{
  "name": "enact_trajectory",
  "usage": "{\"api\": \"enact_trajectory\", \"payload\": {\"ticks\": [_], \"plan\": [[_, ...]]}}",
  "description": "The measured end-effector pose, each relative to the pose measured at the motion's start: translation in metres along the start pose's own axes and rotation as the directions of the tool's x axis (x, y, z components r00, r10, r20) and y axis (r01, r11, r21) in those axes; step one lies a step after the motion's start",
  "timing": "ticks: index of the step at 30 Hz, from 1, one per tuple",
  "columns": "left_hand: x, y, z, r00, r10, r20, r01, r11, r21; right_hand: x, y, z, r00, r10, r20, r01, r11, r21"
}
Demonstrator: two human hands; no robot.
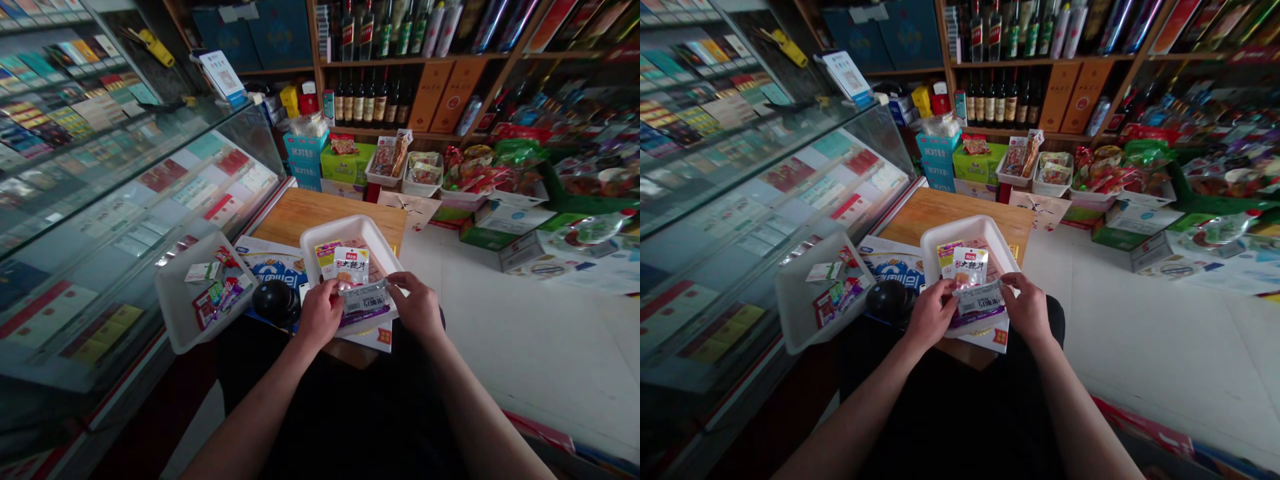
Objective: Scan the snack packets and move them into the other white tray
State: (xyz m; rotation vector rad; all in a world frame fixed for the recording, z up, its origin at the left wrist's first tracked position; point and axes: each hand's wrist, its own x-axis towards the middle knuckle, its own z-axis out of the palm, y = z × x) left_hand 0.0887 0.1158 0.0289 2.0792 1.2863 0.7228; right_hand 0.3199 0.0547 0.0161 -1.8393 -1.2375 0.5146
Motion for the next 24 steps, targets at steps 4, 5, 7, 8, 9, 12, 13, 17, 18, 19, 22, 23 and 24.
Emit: {"api": "enact_trajectory", "payload": {"ticks": [4, 5, 7, 8, 9, 12, 13, 17, 18, 19, 22, 23, 24], "plan": [[-0.009, 0.001, -0.002, 0.999, 0.013, -0.035, -0.013, 1.000, 0.000, -0.017, -0.005, 0.001, 0.992, -0.025, -0.127, 0.021, 0.999, -0.033], [-0.013, 0.001, -0.002, 0.999, 0.023, -0.047, -0.023, 1.000, 0.003, -0.023, -0.006, 0.002, 0.990, -0.026, -0.142, 0.023, 0.999, -0.023], [-0.022, 0.002, -0.003, 0.995, 0.055, -0.079, -0.054, 0.998, 0.014, -0.035, -0.008, 0.005, 0.991, -0.019, -0.129, 0.023, 0.999, 0.029], [-0.027, 0.003, -0.002, 0.993, 0.078, -0.092, -0.077, 0.997, 0.020, -0.041, -0.009, 0.007, 0.994, -0.008, -0.111, 0.014, 0.998, 0.060], [-0.032, 0.003, -0.002, 0.989, 0.104, -0.101, -0.101, 0.995, 0.026, -0.045, -0.009, 0.010, 0.995, 0.007, -0.097, 0.002, 0.996, 0.087], [-0.049, 0.005, -0.001, 0.978, 0.181, -0.106, -0.179, 0.983, 0.033, -0.054, -0.006, 0.017, 0.995, 0.036, -0.089, -0.026, 0.993, 0.113], [-0.055, 0.006, 0.000, 0.974, 0.201, -0.108, -0.199, 0.980, 0.027, -0.055, -0.004, 0.019, 0.995, 0.032, -0.092, -0.022, 0.994, 0.108], [-0.076, 0.010, 0.002, 0.957, 0.258, -0.135, -0.264, 0.964, -0.025, -0.055, -0.001, 0.024, 0.995, -0.015, -0.096, 0.023, 0.996, 0.082], [-0.080, 0.011, 0.001, 0.953, 0.269, -0.141, -0.276, 0.960, -0.037, -0.055, -0.001, 0.024, 0.995, -0.023, -0.101, 0.031, 0.997, 0.077], [-0.085, 0.012, 0.001, 0.949, 0.278, -0.145, -0.287, 0.957, -0.046, -0.056, -0.002, 0.025, 0.994, -0.028, -0.104, 0.036, 0.997, 0.072], [-0.098, 0.013, -0.003, 0.940, 0.309, -0.147, -0.320, 0.945, -0.062, -0.057, -0.005, 0.026, 0.993, -0.017, -0.114, 0.024, 0.998, 0.060], [-0.102, 0.013, -0.005, 0.935, 0.320, -0.150, -0.333, 0.941, -0.067, -0.057, -0.007, 0.026, 0.993, -0.014, -0.116, 0.020, 0.998, 0.053], [-0.106, 0.013, -0.006, 0.930, 0.331, -0.156, -0.345, 0.936, -0.072, -0.058, -0.007, 0.026, 0.993, -0.013, -0.115, 0.018, 0.999, 0.043]]}}
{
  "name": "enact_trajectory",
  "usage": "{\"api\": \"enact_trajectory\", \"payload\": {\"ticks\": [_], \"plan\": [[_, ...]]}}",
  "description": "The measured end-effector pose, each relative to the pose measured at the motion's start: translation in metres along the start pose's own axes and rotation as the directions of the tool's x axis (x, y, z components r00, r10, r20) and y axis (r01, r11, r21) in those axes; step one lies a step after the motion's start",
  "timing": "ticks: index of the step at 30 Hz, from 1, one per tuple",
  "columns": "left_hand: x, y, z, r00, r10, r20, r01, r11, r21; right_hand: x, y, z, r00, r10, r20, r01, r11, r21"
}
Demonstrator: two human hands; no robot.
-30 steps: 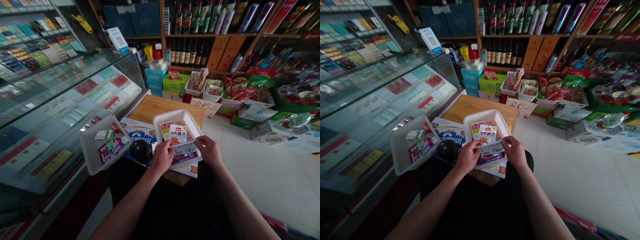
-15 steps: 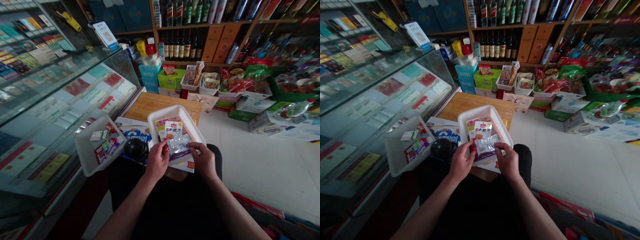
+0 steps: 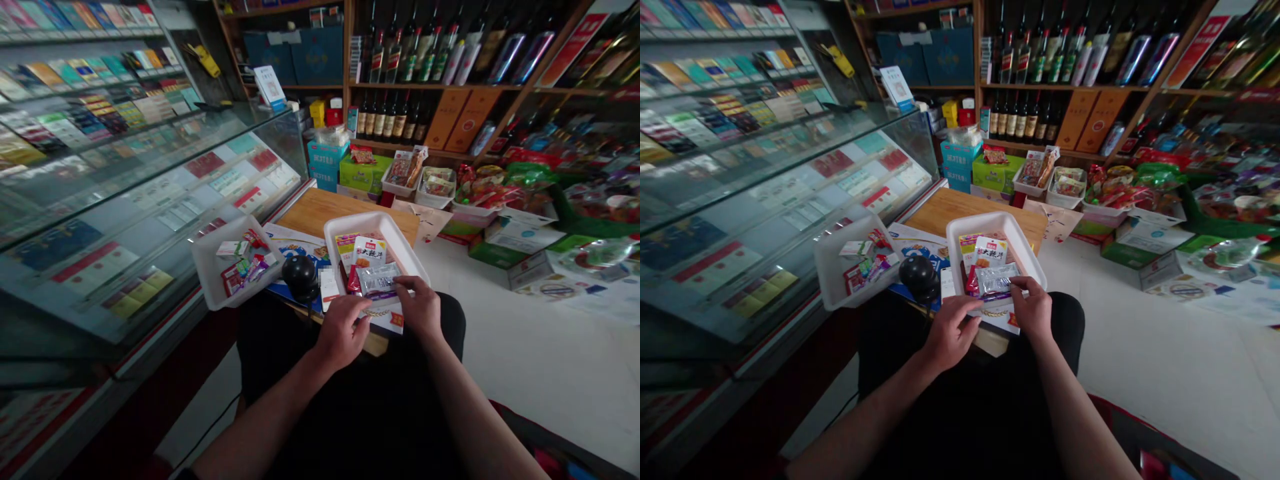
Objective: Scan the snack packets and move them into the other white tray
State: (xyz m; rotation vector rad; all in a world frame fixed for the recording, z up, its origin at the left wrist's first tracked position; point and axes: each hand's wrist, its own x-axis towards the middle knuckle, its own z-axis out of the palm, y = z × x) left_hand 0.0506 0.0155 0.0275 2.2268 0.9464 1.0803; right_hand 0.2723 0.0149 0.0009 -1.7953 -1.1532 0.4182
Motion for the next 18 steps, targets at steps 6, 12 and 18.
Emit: {"api": "enact_trajectory", "payload": {"ticks": [6, 12, 18], "plan": [[-0.015, 0.004, -0.008, 0.997, 0.026, -0.067, -0.028, 0.999, -0.020, -0.001, 0.006, 0.004, 0.999, -0.034, 0.039, 0.036, 0.998, -0.049], [-0.022, -0.003, -0.019, 0.992, 0.016, -0.127, -0.022, 0.999, -0.041, -0.003, 0.011, 0.008, 0.998, -0.043, 0.055, 0.048, 0.994, -0.098], [-0.039, -0.023, -0.039, 0.970, -0.126, -0.210, 0.114, 0.991, -0.071, -0.005, 0.002, 0.009, 0.998, 0.011, 0.055, -0.003, 0.989, -0.148]]}}
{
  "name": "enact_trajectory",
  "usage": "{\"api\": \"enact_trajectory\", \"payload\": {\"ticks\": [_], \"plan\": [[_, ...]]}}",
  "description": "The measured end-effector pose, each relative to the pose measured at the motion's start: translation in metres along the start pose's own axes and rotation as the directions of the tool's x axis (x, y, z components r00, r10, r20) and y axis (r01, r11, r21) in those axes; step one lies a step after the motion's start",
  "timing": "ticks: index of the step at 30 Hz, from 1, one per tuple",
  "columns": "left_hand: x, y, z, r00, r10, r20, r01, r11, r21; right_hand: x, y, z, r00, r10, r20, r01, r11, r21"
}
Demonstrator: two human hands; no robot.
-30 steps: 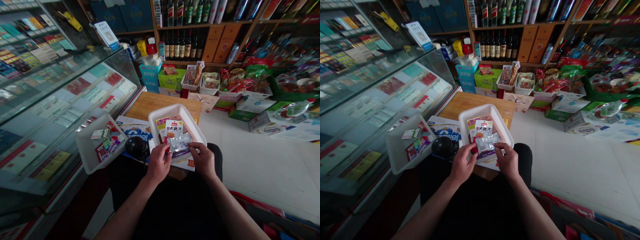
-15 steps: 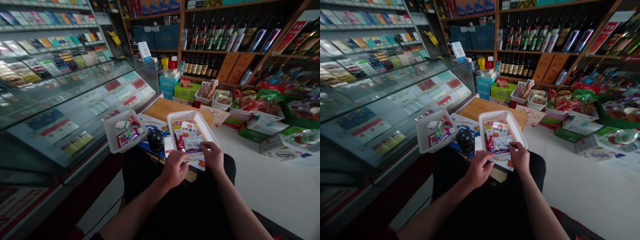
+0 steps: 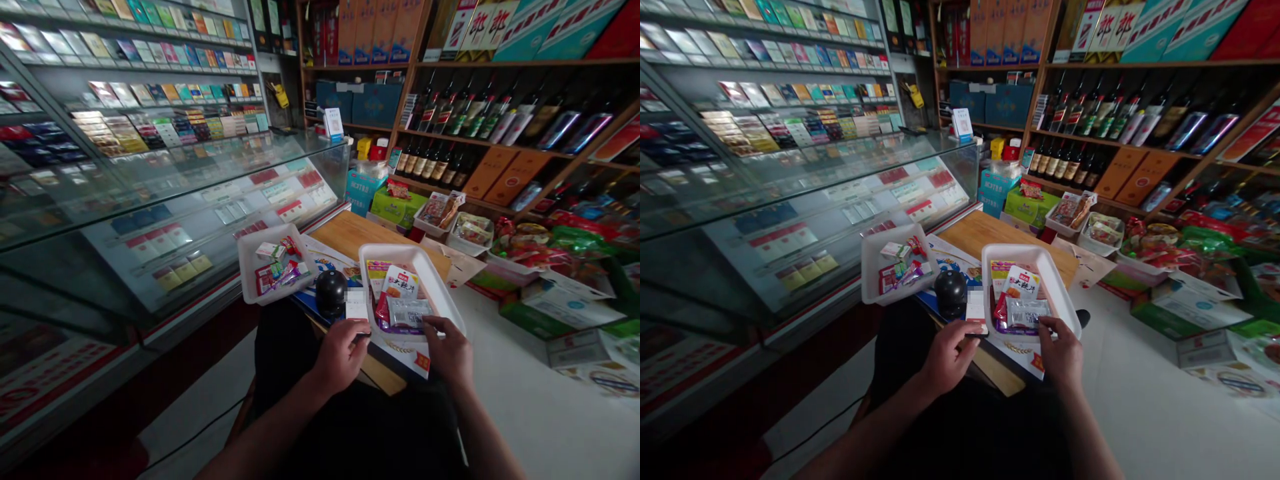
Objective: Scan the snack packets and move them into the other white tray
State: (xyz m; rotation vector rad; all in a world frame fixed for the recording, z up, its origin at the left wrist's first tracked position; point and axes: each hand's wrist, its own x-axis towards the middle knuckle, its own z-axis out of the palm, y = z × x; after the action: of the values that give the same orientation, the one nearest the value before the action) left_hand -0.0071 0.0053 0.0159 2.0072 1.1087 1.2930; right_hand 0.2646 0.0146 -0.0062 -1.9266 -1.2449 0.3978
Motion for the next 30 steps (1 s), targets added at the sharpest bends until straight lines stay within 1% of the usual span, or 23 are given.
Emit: {"api": "enact_trajectory", "payload": {"ticks": [2, 3, 5, 7, 8, 9, 10, 11, 12, 13, 14, 15, 16, 19, 20, 22, 23, 25, 26, 27, 30], "plan": [[0.000, -0.014, -0.018, 0.996, -0.078, -0.031, 0.079, 0.997, 0.021, 0.000, 0.000, -0.002, 1.000, 0.004, 0.004, -0.004, 1.000, -0.001], [0.002, -0.022, -0.030, 0.992, -0.112, -0.054, 0.115, 0.992, 0.054, 0.001, 0.000, -0.003, 1.000, 0.005, 0.008, -0.005, 1.000, 0.006], [0.010, -0.043, -0.062, 0.977, -0.176, -0.122, 0.193, 0.969, 0.152, 0.004, -0.003, -0.006, 1.000, 0.000, 0.007, 0.000, 1.000, 0.031], [0.022, -0.065, -0.102, 0.964, -0.219, -0.153, 0.258, 0.915, 0.310, 0.009, -0.015, -0.008, 1.000, -0.020, -0.011, 0.020, 0.999, 0.050], [0.029, -0.076, -0.122, 0.959, -0.238, -0.152, 0.281, 0.867, 0.413, 0.012, -0.025, -0.008, 0.999, -0.039, -0.020, 0.040, 0.998, 0.051], [0.036, -0.085, -0.142, 0.955, -0.265, -0.136, 0.296, 0.799, 0.523, 0.014, -0.039, -0.006, 0.997, -0.071, -0.023, 0.072, 0.996, 0.050], [0.042, -0.094, -0.159, 0.952, -0.289, -0.100, 0.285, 0.724, 0.628, 0.017, -0.056, -0.004, 0.994, -0.109, -0.023, 0.110, 0.993, 0.044], [0.048, -0.101, -0.175, 0.943, -0.322, -0.085, 0.283, 0.642, 0.712, 0.019, -0.076, 0.000, 0.986, -0.165, 0.007, 0.165, 0.985, 0.048], [0.053, -0.106, -0.187, 0.932, -0.357, -0.058, 0.269, 0.578, 0.770, 0.021, -0.097, 0.006, 0.971, -0.235, 0.042, 0.232, 0.971, 0.064], [0.057, -0.112, -0.196, 0.923, -0.383, -0.031, 0.250, 0.537, 0.806, 0.023, -0.120, 0.013, 0.945, -0.313, 0.090, 0.306, 0.948, 0.090], [0.061, -0.116, -0.203, 0.916, -0.401, 0.005, 0.221, 0.516, 0.828, 0.024, -0.142, 0.022, 0.905, -0.395, 0.156, 0.379, 0.917, 0.120], [0.064, -0.120, -0.207, 0.907, -0.418, 0.044, 0.192, 0.506, 0.841, 0.026, -0.164, 0.033, 0.852, -0.473, 0.227, 0.448, 0.881, 0.152], [0.066, -0.125, -0.209, 0.897, -0.433, 0.085, 0.165, 0.507, 0.846, 0.027, -0.185, 0.045, 0.786, -0.529, 0.319, 0.500, 0.848, 0.174], [0.072, -0.138, -0.211, 0.861, -0.477, 0.178, 0.123, 0.535, 0.836, 0.032, -0.236, 0.089, 0.610, -0.594, 0.525, 0.603, 0.778, 0.179], [0.074, -0.142, -0.212, 0.852, -0.488, 0.190, 0.127, 0.544, 0.829, 0.033, -0.249, 0.106, 0.554, -0.601, 0.577, 0.644, 0.748, 0.160], [0.077, -0.149, -0.215, 0.843, -0.504, 0.188, 0.149, 0.554, 0.819, 0.034, -0.271, 0.139, 0.458, -0.592, 0.663, 0.727, 0.678, 0.104], [0.078, -0.152, -0.216, 0.842, -0.508, 0.184, 0.159, 0.559, 0.814, 0.034, -0.280, 0.155, 0.434, -0.573, 0.695, 0.755, 0.652, 0.066], [0.080, -0.156, -0.217, 0.838, -0.510, 0.191, 0.171, 0.580, 0.797, 0.034, -0.293, 0.186, 0.420, -0.513, 0.749, 0.802, 0.596, -0.041], [0.081, -0.157, -0.216, 0.838, -0.509, 0.198, 0.176, 0.594, 0.785, 0.033, -0.298, 0.199, 0.430, -0.457, 0.779, 0.813, 0.570, -0.114], [0.081, -0.158, -0.214, 0.837, -0.509, 0.203, 0.183, 0.608, 0.772, 0.032, -0.301, 0.211, 0.451, -0.389, 0.803, 0.812, 0.552, -0.189], [0.083, -0.158, -0.202, 0.832, -0.515, 0.207, 0.213, 0.640, 0.738, 0.030, -0.304, 0.240, 0.520, -0.247, 0.817, 0.776, 0.537, -0.331]]}}
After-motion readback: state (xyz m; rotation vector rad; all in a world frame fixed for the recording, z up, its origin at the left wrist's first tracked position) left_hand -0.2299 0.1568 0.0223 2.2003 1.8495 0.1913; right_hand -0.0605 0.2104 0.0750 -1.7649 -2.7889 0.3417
